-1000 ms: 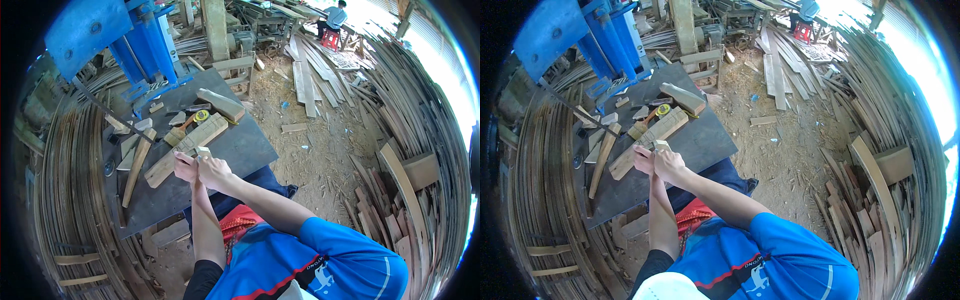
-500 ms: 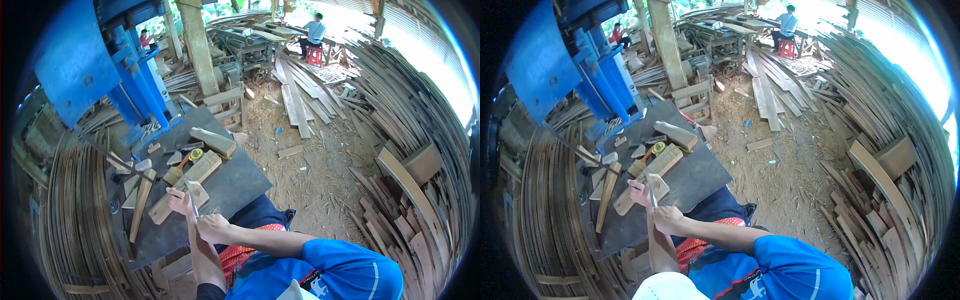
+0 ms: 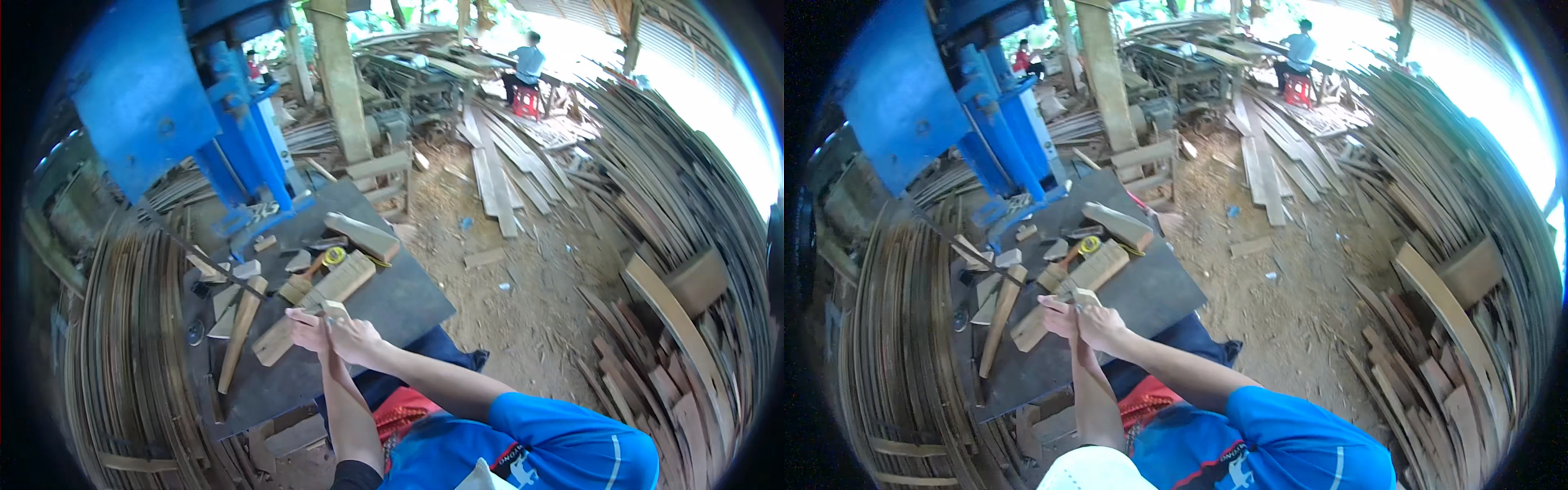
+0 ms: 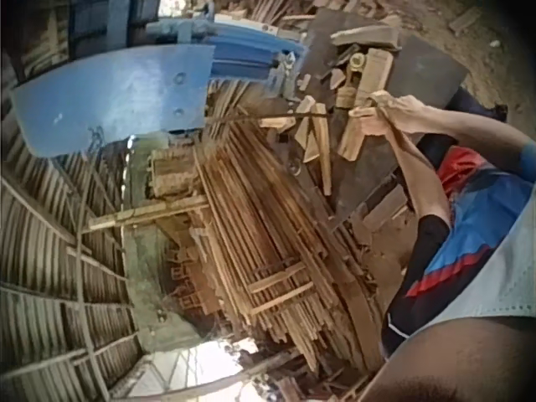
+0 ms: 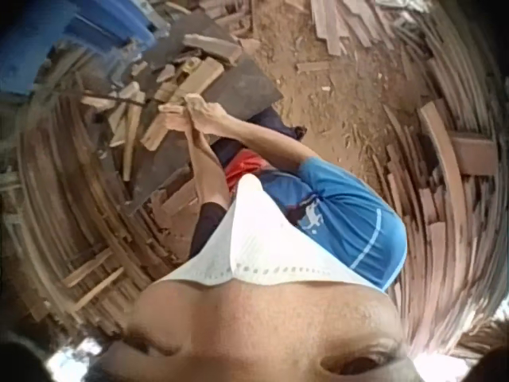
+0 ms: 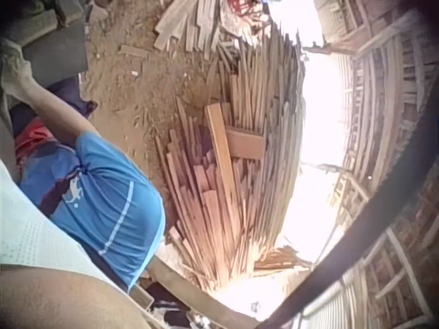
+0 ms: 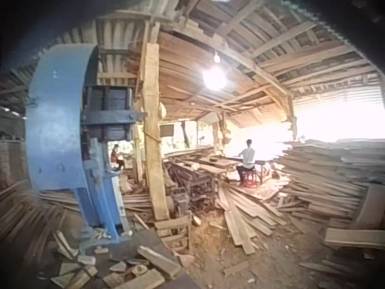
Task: Sawing a small block of wood with a hand saw at a workbench.
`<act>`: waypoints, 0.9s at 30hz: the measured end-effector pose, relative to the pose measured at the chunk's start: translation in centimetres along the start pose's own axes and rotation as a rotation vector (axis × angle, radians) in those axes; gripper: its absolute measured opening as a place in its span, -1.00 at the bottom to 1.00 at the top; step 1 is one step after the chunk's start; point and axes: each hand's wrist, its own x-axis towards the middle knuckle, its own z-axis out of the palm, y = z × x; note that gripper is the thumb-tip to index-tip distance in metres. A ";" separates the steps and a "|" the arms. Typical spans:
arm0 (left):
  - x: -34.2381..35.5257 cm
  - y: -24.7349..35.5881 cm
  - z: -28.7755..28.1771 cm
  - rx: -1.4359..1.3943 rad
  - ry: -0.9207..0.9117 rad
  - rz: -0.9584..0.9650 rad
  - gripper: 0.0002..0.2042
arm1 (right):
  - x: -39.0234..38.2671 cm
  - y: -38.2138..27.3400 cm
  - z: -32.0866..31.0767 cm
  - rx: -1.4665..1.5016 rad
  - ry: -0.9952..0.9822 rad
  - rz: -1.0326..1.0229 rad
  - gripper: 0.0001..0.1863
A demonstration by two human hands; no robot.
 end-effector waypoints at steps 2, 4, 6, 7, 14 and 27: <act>0.1 1.3 -1.7 -0.290 -0.209 -0.121 -0.88 | -1.1 1.6 0.7 0.035 0.026 0.152 -0.68; 0.1 1.4 -2.2 -0.202 0.021 0.020 -0.91 | -2.2 0.6 -0.3 0.050 0.022 0.163 -0.67; 1.0 2.2 -3.7 -0.472 -0.209 -0.160 -0.88 | -2.6 0.9 -0.5 0.065 0.055 0.210 -0.66; 1.7 2.6 -4.4 -0.741 -0.439 -0.339 -0.86 | -2.5 1.0 -0.4 0.067 0.062 0.207 -0.66; 2.9 3.0 -6.4 -0.817 -0.392 -0.471 -0.56 | -2.0 2.2 0.3 0.082 0.027 0.181 -0.72; 1.8 1.4 -5.3 -0.837 -0.489 -0.439 -0.51 | -2.6 2.6 1.1 0.076 0.111 0.123 -0.72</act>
